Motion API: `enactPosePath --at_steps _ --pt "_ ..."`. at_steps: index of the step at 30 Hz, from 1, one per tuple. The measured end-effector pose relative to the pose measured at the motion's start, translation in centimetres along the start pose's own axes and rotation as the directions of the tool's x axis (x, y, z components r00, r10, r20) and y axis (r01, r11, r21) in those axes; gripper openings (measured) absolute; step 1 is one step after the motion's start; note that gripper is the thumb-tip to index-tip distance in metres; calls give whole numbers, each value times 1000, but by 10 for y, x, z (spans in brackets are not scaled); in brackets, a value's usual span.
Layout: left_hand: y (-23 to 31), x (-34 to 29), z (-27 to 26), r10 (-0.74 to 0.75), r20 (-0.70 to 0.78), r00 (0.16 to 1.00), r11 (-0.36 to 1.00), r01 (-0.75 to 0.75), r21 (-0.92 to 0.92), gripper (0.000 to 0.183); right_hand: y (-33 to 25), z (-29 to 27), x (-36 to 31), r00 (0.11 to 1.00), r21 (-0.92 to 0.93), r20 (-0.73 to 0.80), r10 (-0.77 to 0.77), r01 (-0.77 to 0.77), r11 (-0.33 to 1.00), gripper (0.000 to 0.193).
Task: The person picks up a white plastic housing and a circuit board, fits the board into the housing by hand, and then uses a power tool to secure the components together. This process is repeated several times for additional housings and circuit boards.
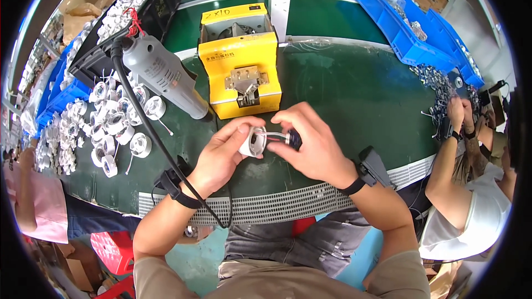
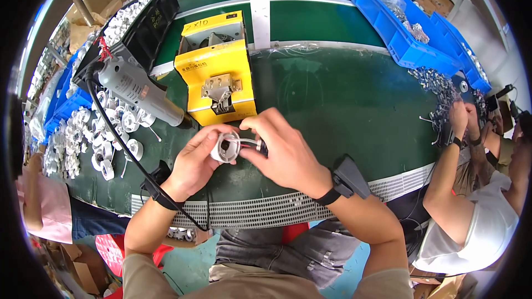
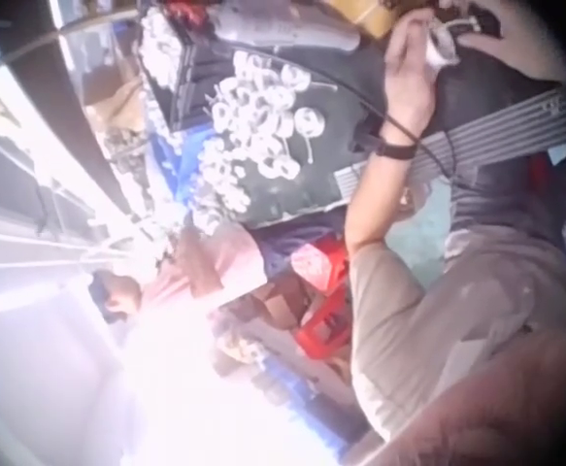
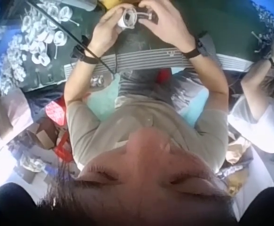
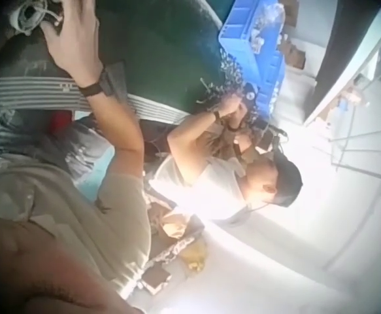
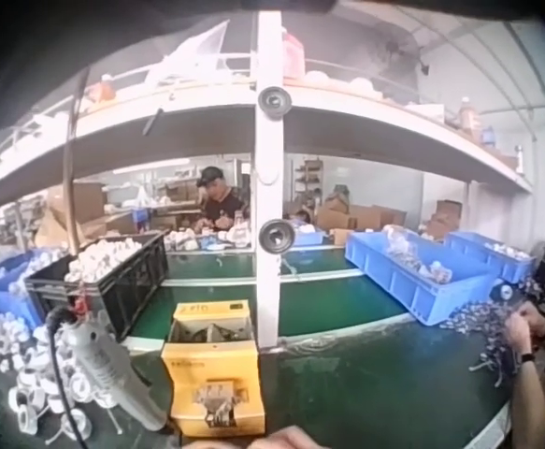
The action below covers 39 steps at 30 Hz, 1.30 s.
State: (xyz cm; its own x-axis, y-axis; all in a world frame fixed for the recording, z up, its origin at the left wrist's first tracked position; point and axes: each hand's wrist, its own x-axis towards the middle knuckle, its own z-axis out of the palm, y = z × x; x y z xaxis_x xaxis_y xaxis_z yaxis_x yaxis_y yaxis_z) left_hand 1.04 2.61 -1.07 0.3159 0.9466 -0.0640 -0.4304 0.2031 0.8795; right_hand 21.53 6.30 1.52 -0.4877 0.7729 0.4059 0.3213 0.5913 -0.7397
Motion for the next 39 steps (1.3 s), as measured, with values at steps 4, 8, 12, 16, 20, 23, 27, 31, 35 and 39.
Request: enactPosePath --at_steps 4,8,12,16,20,23,27,31,35,39 --pt "-1 -1 3 66 -69 995 997 -68 -26 33 13 -5 -1 930 -254 -120 -347 309 916 24" --pt "0 -5 8 142 -76 987 990 -142 -3 36 -2 -2 -8 1000 256 19 -1 -4 967 21" --pt "3 -5 8 163 1 987 981 -162 -110 39 6 12 -8 988 633 11 154 -125 764 17" --pt "0 -5 8 110 80 991 984 -98 -147 41 1 6 -8 963 629 121 242 -263 731 21" --pt "-6 -5 7 126 134 983 979 -101 -178 41 3 9 -9 939 511 155 307 -343 788 20" --pt "-6 -4 9 117 144 983 978 -88 -190 44 9 14 -10 991 473 22 128 -123 872 19" --pt "-7 -3 11 120 153 981 981 -94 -168 48 4 13 -9 975 565 37 220 -202 800 20" --pt "-13 -2 9 120 157 980 981 -94 -168 48 7 12 -9 986 427 34 166 -164 889 20" --pt "-10 -4 13 146 167 975 986 -129 -107 58 16 18 -11 998 231 -60 -32 45 972 31" --pt "-10 -7 15 198 201 959 979 -185 -80 70 11 31 -6 959 352 -285 -2 106 930 44"
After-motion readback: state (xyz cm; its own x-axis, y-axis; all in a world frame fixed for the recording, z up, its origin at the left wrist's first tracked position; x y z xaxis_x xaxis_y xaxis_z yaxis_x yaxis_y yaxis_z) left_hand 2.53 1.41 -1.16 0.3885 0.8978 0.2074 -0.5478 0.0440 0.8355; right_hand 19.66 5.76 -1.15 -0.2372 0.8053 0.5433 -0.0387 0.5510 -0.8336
